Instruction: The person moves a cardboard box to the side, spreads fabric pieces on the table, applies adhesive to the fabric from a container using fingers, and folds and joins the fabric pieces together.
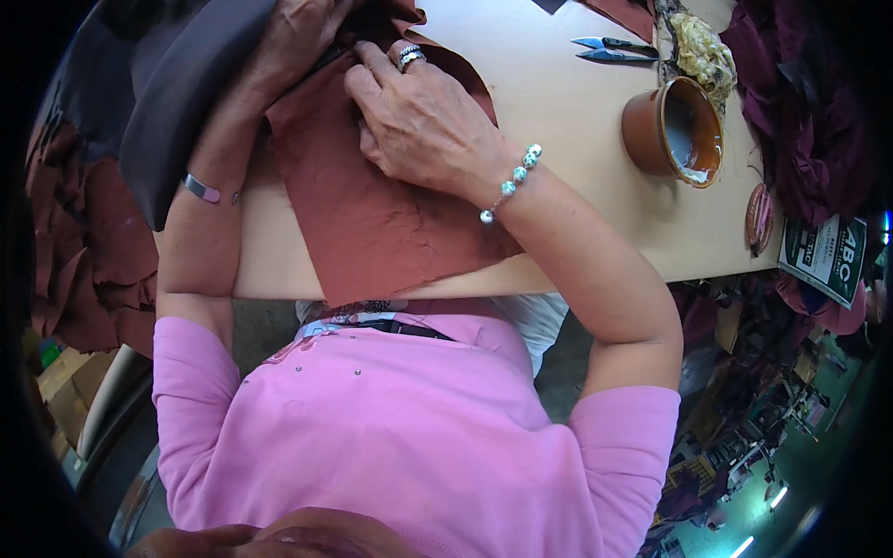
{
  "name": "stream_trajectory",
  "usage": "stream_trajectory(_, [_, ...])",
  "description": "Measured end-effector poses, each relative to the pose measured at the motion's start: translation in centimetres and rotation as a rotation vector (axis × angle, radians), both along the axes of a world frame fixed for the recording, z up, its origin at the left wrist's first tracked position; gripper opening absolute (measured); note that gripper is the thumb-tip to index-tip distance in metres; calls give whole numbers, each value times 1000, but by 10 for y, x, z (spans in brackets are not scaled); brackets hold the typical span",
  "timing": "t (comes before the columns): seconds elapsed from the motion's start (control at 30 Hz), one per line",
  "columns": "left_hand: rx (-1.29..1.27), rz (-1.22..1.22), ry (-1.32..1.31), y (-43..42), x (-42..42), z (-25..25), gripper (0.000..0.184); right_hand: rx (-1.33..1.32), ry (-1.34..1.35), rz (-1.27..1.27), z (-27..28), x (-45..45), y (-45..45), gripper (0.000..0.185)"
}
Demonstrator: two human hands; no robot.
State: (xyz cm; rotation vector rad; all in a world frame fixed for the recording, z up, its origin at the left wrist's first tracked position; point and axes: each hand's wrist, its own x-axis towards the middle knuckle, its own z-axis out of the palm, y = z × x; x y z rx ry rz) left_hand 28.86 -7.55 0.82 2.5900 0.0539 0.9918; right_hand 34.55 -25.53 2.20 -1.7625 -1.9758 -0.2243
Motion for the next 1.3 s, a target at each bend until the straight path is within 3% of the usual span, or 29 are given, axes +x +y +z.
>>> stream_trajectory(0.13, [-40,-42,0,-5,1,5,13,-98,112,-29,2,-3,-1,39])
stream_trajectory(0.5, [-5,-41,56,11,3,-13,13,-6,-40,-48,-1,-3,6,31])
stream_trajectory(0.63, [-276,-5,391,-18,-25,36,22,-173,113,-86,2,-2,5,33])
stream_trajectory(0.73, [-7,74,391,-13,-35,30,25,-89,88,-66,0,-1,2,32])
stream_trajectory(0.93, [-107,-81,367,7,-36,25,22,100,-80,2,-11,-1,-6,19])
stream_trajectory(1.03, [-170,-123,372,10,-35,26,19,-2,3,-25,-7,-1,-4,29])
stream_trajectory(1.13, [-196,-163,373,15,-31,23,19,-102,93,-107,4,-4,5,28])
stream_trajectory(1.3, [-187,-176,290,18,-31,13,21,-58,21,-67,-2,-3,-4,24])
